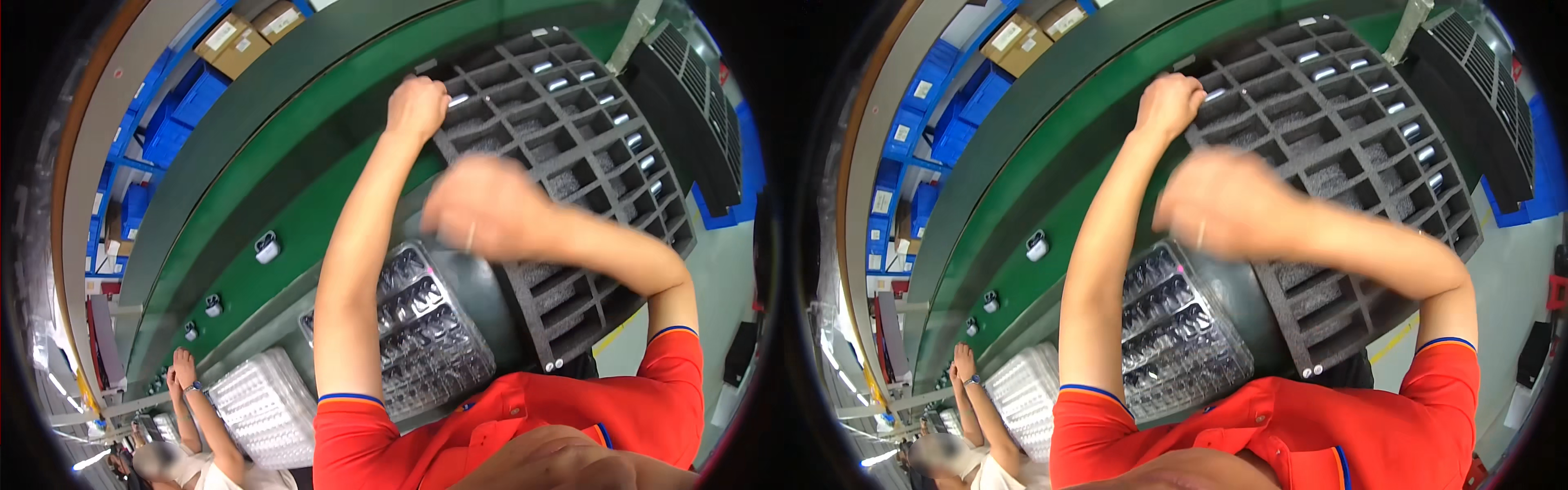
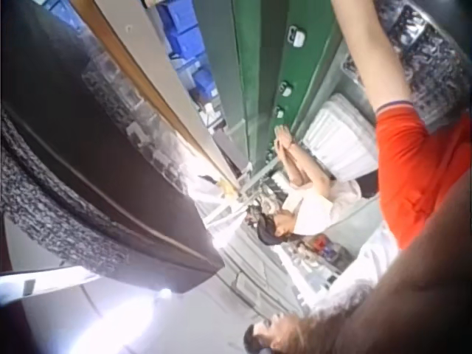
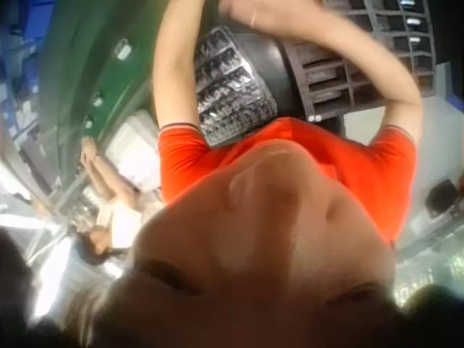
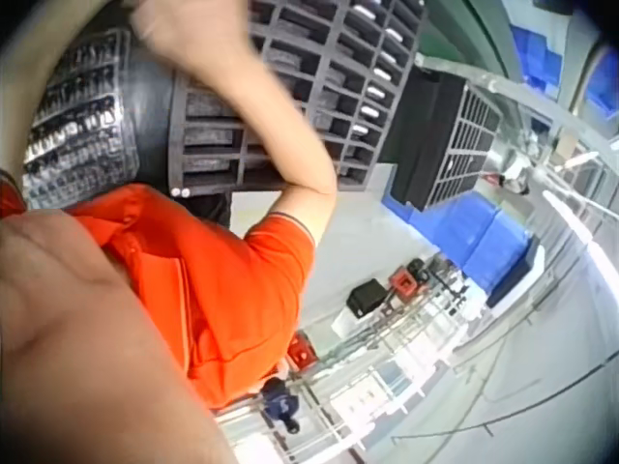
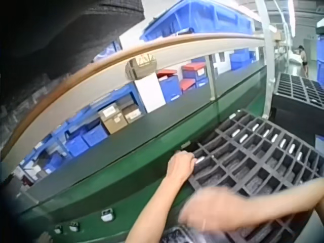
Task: Packing electronic components, likely earbud cases, into plastic trays and sorting them into crates on a production line.
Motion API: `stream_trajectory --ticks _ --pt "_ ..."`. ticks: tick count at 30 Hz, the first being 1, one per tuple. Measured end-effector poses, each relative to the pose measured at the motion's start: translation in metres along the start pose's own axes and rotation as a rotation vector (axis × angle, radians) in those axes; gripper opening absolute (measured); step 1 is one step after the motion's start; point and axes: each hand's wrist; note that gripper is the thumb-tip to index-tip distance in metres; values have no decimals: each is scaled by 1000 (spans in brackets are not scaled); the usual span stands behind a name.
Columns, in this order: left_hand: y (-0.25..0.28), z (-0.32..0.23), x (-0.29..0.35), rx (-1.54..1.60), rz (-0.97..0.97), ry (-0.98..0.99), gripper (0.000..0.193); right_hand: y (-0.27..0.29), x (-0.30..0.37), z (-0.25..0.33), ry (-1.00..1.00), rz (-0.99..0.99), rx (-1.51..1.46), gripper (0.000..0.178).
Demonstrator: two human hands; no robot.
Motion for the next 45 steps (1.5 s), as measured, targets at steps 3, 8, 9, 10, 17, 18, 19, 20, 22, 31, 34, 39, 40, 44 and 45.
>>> stream_trajectory --ticks 3,8,9,10,17,18,19,20,22,31,34,39,40,44,45 --pt "8 -25 -17 -79 354 38 28 83 -2 -112 -416 -223 382 17" --pt "0 -25 -42 -50 542 8 32 88 13 -195 -791 391 483 31" --pt "1 -28 -46 -35 607 32 33 95 14 -202 -745 393 422 32" --pt "6 -34 -50 -48 653 64 38 101 16 -207 -708 390 361 33" --pt "0 -40 -6 322 74 185 35 84 31 -173 -567 -404 -21 39" --pt "9 -37 2 444 42 207 34 79 25 -153 -413 -400 -12 43" --pt "18 -38 8 440 41 214 34 75 21 -138 -319 -301 -30 42" --pt "26 -39 16 611 -8 177 35 71 17 -120 -542 -176 -192 44" --pt "57 -55 37 1030 37 247 41 59 21 -104 -553 -244 -478 40" --pt "132 -95 123 973 -140 223 53 15 20 -11 -756 -536 -771 16" --pt "139 -88 151 786 -130 266 47 7 25 12 -311 -501 -227 22" --pt "143 -88 180 643 -278 225 46 -7 11 46 -175 -156 56 23" --pt "151 -87 186 744 -220 258 42 -14 5 54 -179 -164 58 21" --pt "163 -65 195 659 -85 300 47 -42 6 69 -393 -435 -298 13" --pt "151 -47 198 589 -84 341 48 -47 8 70 -318 -405 -394 13"
Point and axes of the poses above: each hand's wrist, its own x-axis away from the middle knuckle, its own y-axis out of the back of the hand, z = x × y, and after that the axes turned 11 degrees about -x, right-handed
